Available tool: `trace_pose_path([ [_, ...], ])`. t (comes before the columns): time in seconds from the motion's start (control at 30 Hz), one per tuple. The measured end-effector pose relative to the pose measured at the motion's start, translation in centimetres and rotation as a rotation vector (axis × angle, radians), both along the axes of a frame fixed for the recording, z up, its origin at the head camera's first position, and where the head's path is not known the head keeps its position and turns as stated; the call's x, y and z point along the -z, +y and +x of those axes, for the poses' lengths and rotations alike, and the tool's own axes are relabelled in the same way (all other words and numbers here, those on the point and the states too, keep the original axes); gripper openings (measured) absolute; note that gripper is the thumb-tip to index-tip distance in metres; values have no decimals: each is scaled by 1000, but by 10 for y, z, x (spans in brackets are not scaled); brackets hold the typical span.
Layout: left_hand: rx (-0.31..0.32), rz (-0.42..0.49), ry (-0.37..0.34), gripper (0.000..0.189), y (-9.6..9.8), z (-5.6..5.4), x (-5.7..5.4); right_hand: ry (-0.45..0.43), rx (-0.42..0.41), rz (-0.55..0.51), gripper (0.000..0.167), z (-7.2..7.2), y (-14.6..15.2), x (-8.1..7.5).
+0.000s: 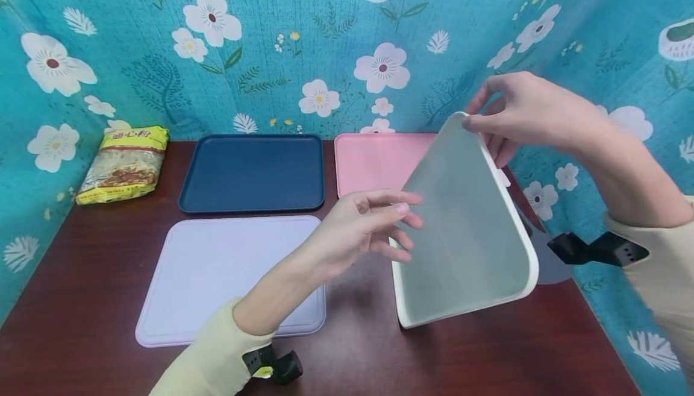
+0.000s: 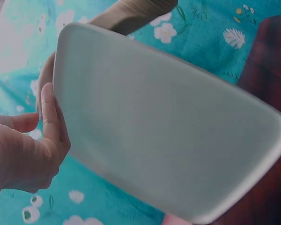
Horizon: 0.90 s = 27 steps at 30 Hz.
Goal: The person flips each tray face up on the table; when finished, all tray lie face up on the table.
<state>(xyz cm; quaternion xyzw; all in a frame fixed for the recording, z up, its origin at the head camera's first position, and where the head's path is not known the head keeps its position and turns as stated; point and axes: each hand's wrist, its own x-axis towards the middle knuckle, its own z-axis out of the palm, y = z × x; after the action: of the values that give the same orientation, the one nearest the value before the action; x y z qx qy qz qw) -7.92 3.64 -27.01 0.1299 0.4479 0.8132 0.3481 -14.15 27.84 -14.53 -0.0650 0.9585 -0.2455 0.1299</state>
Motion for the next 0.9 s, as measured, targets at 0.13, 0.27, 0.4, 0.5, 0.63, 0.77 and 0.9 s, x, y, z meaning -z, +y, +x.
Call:
trace_pose_path([
  [0.13,-87,-48,-50,33,-14,-4,15,1,13,6,45,1,19,3],
  [0.27,-183,-166,-92,30,-32,-10,36,-10,21,-21,43,7,41,10],
  [0.4,-256,-312,-111,32,-51,-15,58,-9,36,-92,40,15,63,23],
  [0.5,-314,-391,-128,32,-62,-16,73,-3,47,-154,36,20,77,36],
  [0.63,-344,-469,-124,37,-69,-14,87,9,86,-216,29,29,95,55],
  [0.77,-316,-541,-101,41,-69,-14,97,0,95,-348,19,37,112,73],
  [0.9,-275,-587,-105,37,-67,-14,104,-47,23,-472,22,43,124,86],
])
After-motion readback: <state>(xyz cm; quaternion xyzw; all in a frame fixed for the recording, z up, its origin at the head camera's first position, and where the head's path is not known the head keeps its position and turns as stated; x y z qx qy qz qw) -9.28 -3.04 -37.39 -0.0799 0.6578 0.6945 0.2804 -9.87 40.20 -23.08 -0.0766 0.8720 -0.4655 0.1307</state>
